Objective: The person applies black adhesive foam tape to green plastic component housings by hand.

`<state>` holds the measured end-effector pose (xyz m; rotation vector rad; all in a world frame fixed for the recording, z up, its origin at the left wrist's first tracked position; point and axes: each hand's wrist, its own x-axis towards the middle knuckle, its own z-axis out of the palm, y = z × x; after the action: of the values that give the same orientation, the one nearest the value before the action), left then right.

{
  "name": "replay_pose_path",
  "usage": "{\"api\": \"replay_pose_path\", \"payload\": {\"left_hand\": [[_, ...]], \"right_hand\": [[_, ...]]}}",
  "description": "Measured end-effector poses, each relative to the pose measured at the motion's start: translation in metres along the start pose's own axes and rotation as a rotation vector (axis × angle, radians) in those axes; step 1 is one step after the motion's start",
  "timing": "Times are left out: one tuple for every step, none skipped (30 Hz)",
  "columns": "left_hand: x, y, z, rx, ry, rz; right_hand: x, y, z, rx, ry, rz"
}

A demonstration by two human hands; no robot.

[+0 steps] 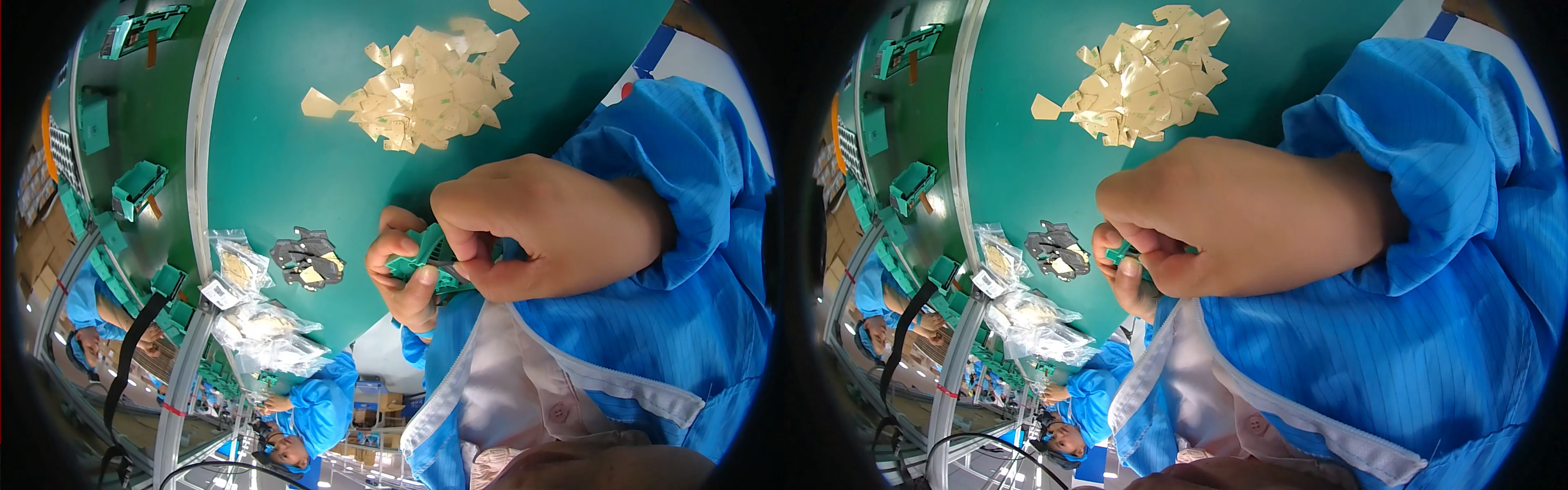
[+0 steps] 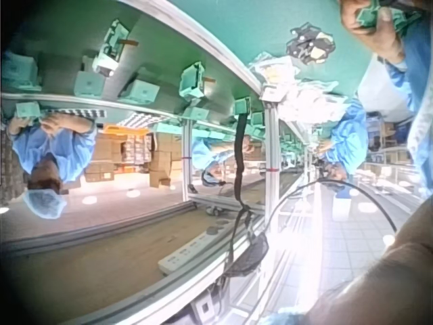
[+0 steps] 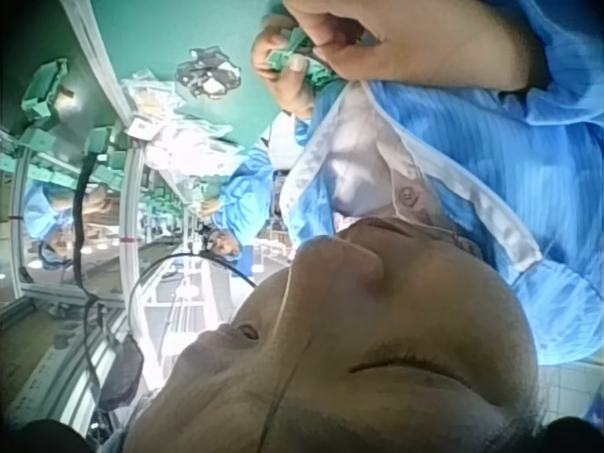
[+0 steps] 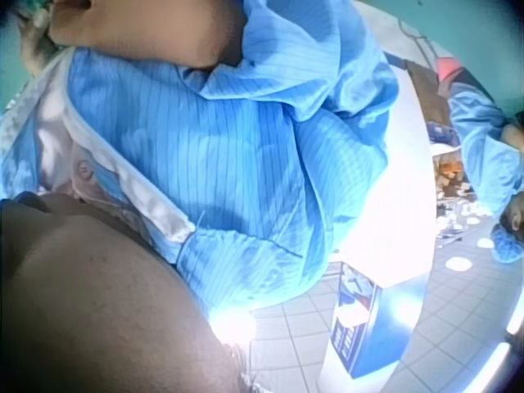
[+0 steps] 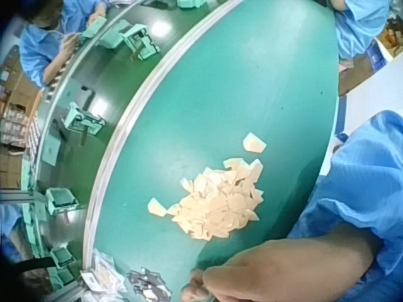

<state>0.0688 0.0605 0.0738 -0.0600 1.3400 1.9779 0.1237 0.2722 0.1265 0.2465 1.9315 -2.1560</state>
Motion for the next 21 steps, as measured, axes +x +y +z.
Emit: {"api": "replay_pose_path", "payload": {"left_hand": [[0.000,0.001,0.003,0.006,0.011,0.016],[0.001,0.002,0.005,0.011,0.022,0.033],[0.001,0.002,0.006,0.010,0.027,0.034],[0.002,0.001,0.004,0.013,0.006,0.051],[0.003,0.001,0.002,0.016,-0.014,0.069],[0.004,0.002,0.001,0.016,-0.011,0.073],[0.004,0.003,0.002,0.029,-0.011,0.070],[0.004,0.004,0.002,0.041,-0.010,0.067],[0.004,0.004,0.000,0.040,-0.008,0.067],[0.004,0.004,0.000,0.040,-0.010,0.060],[0.004,0.004,0.000,0.041,-0.013,0.054],[0.004,0.005,0.003,0.039,-0.012,0.054],[0.003,0.006,0.007,0.034,0.029,0.047],[0.003,0.007,0.009,0.029,0.069,0.040],[0.002,0.007,0.009,0.027,0.070,0.041],[0.002,0.007,0.010,0.061,0.089,0.066],[0.002,0.008,0.011,0.094,0.107,0.090],[0.003,0.009,0.014,0.090,0.106,0.090],[0.003,0.011,0.015,0.106,0.111,0.103],[0.003,0.012,0.015,0.121,0.116,0.115],[0.003,0.012,0.014,0.122,0.117,0.116]], "right_hand": [[0.000,0.000,0.000,-0.014,0.011,-0.023],[0.001,0.000,-0.001,-0.027,0.022,-0.046],[0.000,-0.002,-0.003,-0.027,0.016,-0.045],[0.001,-0.002,-0.005,0.060,-0.021,0.034],[0.002,-0.002,-0.007,0.147,-0.060,0.114],[0.005,-0.002,-0.009,0.146,-0.064,0.112],[0.007,-0.001,-0.011,0.168,-0.101,0.192],[0.009,-0.001,-0.012,0.191,-0.139,0.272],[0.008,0.002,-0.011,0.190,-0.140,0.274],[0.007,0.004,-0.011,0.266,-0.137,0.264],[0.007,0.004,-0.011,0.342,-0.133,0.255],[0.006,0.003,-0.012,0.340,-0.133,0.257],[0.006,0.001,-0.013,0.394,-0.141,0.314],[0.007,0.000,-0.013,0.447,-0.149,0.372],[0.007,0.003,-0.011,0.446,-0.150,0.372],[0.007,0.005,-0.010,0.434,-0.133,0.335],[0.006,0.006,-0.010,0.422,-0.115,0.298],[0.006,0.006,-0.011,0.419,-0.113,0.300],[0.007,0.006,-0.012,0.394,-0.132,0.307],[0.008,0.007,-0.011,0.369,-0.150,0.314],[0.009,0.008,-0.010,0.370,-0.152,0.314]]}}
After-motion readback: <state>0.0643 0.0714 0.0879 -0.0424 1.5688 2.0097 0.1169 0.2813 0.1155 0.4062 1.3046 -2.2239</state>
